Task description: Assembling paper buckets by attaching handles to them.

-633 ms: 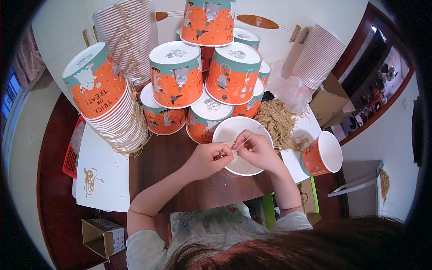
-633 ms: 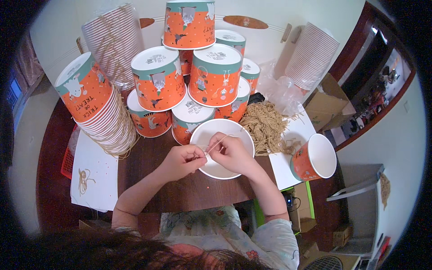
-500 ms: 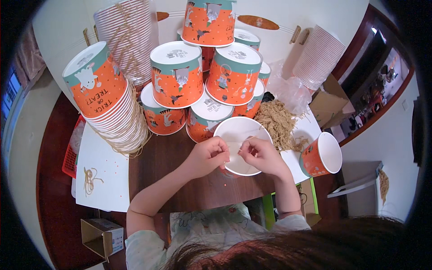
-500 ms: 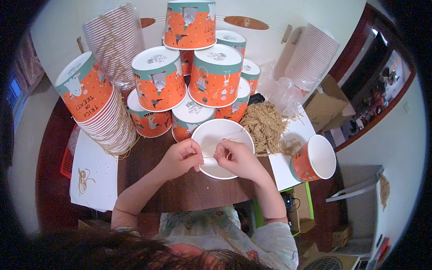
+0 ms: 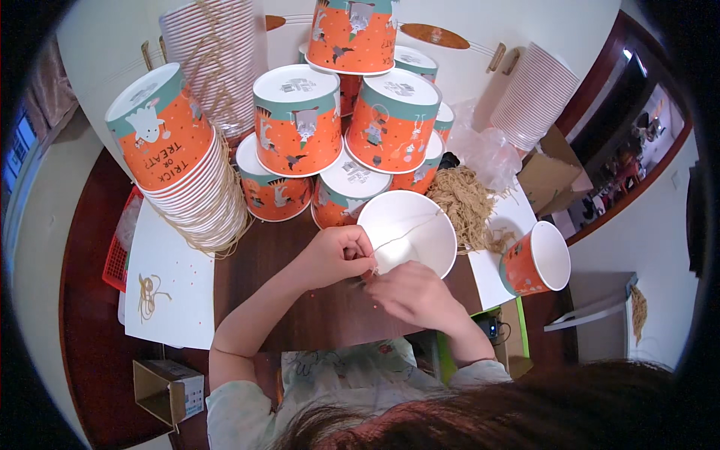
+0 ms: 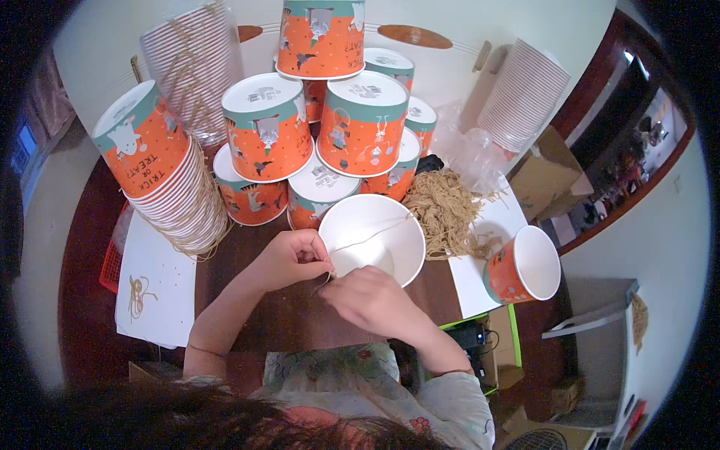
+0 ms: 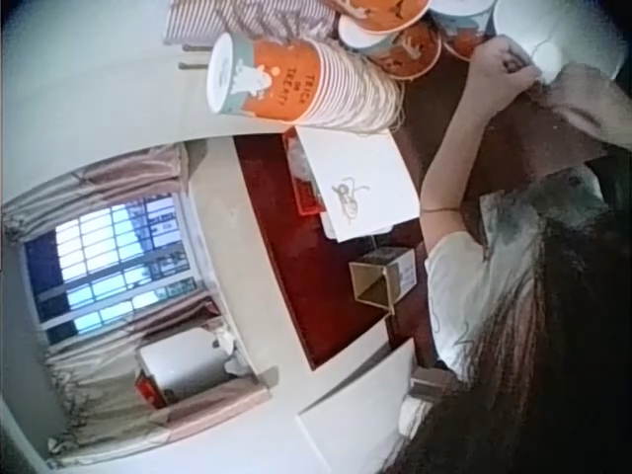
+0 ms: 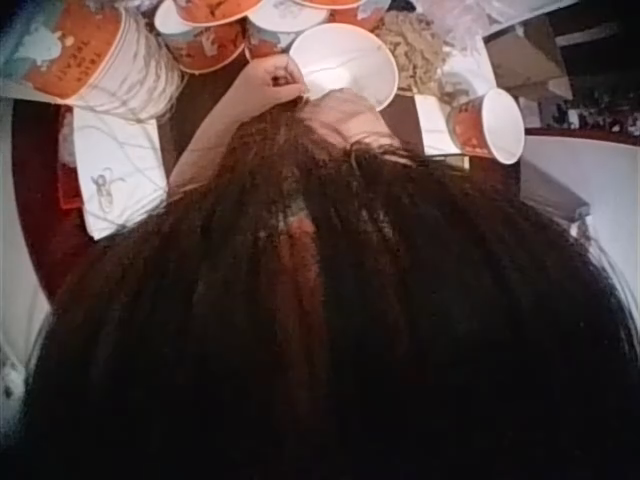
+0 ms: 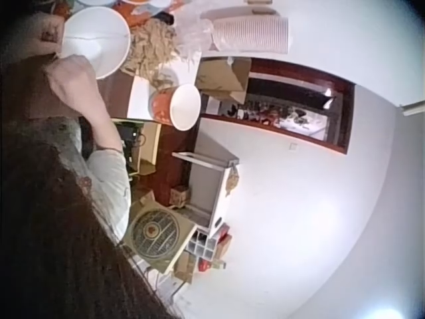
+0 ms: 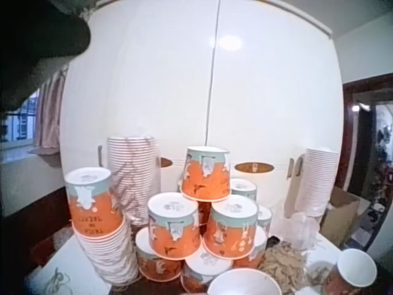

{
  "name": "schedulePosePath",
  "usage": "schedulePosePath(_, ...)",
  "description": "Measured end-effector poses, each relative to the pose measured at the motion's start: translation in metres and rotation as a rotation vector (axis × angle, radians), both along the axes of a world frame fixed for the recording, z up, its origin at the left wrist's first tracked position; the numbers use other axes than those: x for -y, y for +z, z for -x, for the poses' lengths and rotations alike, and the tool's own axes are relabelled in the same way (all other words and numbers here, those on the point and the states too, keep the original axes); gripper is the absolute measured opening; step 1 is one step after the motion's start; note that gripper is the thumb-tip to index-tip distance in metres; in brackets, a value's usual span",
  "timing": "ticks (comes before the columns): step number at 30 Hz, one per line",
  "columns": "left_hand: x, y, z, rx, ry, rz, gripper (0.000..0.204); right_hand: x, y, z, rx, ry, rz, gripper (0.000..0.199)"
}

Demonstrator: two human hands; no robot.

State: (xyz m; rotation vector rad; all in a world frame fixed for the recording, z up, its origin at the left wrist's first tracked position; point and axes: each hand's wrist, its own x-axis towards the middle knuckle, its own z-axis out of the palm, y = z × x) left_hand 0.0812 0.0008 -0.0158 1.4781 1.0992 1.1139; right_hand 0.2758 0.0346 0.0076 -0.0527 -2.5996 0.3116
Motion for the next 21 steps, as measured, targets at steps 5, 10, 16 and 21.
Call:
schedulePosePath(5,0.002,0.004,0.0,-0.045,0.017,-0.051,0.012,-0.007,0.001,0.006,-0.159,-0.284,0.318,0.018)
schedulePosePath(10,0.003,0.002,-0.001,-0.095,0.078,-0.084,0.015,-0.005,-0.005,0.015,-0.118,-0.398,0.458,0.018)
schedulePosePath(16,0.008,0.012,-0.001,-0.141,0.134,-0.06,0.015,-0.005,-0.008,0.021,-0.197,-0.41,0.374,0.015)
schedulePosePath(21,0.012,0.021,0.009,-0.294,0.184,-0.153,0.014,-0.006,-0.01,0.019,-0.195,-0.427,0.52,0.015)
